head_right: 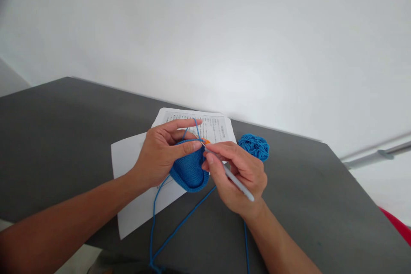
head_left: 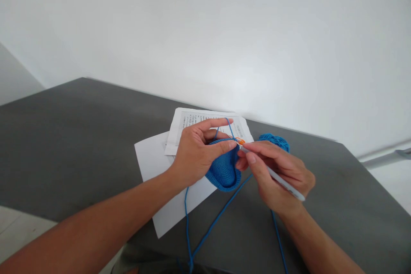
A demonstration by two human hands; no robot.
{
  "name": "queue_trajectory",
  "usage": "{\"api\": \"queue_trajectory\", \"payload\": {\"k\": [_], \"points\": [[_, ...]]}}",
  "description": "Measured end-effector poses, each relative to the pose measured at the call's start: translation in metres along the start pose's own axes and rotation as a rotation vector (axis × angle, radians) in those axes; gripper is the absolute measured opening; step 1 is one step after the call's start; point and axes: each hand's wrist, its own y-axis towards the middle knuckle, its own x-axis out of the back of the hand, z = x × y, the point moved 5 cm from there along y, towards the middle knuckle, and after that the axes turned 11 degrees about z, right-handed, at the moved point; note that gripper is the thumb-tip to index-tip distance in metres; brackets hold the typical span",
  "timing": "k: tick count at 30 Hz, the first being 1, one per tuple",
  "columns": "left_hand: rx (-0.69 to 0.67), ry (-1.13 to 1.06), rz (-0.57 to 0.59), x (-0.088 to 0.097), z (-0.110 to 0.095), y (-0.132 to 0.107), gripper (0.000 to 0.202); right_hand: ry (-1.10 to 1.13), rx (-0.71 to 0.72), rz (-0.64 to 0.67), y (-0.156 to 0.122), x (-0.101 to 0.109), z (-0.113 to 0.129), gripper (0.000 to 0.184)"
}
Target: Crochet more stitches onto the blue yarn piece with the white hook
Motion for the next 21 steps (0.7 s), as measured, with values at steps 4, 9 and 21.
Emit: {"api": "queue_trajectory", "payload": {"k": [4,9,21], "points": [[0.018,-0.082,0.049,-0.003,0.001,0.001,0.059,0.108,-0.012,-0.021,0.001,-0.002,0.0,0.03],[0.021,-0.066,0.037,-0.001,0.0,0.0,0.06,0.064,0.01,-0.01,0.003,-0.004,0.0,0.028],[0.067,-0.284,-0.053,0.0,-0.002,0.003,0.057,-0.826,0.357,0.08,-0.006,-0.032,0.024,0.034]]}}
